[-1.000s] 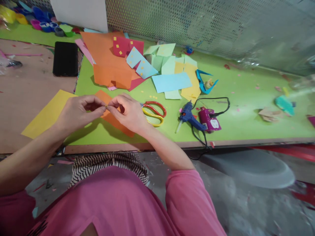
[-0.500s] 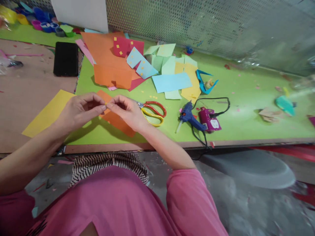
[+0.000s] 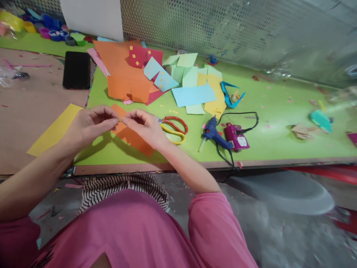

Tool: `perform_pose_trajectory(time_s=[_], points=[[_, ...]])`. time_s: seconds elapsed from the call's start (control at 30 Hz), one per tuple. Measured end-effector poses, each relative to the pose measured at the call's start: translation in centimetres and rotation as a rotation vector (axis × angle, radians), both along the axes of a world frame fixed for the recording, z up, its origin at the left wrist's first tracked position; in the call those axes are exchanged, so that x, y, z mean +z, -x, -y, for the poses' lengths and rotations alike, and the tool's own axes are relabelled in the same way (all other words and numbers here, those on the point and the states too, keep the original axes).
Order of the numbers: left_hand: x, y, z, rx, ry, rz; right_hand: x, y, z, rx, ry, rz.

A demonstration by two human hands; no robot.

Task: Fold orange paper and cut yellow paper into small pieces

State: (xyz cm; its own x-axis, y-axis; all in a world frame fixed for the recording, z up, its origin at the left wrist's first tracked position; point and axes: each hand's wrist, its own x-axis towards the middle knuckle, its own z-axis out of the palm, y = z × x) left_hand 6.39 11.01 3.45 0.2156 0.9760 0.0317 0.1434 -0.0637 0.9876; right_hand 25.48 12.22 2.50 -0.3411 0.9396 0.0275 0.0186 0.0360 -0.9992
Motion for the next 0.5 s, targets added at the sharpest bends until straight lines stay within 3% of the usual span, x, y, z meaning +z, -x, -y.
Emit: perform_pose_trajectory(time_s=[0.3,0.43,0.5], points=[[-0.5,0.0,-0.4,-0.052,0.016,0.055,-0.3,-0.3,-0.3,-0.004,-0.029,0.04],[-1.1,0.0,-0.7,0.009,0.131,0.214,2.7,-1.3,0.9,-0.017,-0.263,0.21],[-1.3,-0.1,-0.8,0.043,0.185,0.273,5.1,-1.5,3.0,0.116,-0.495,0.336]])
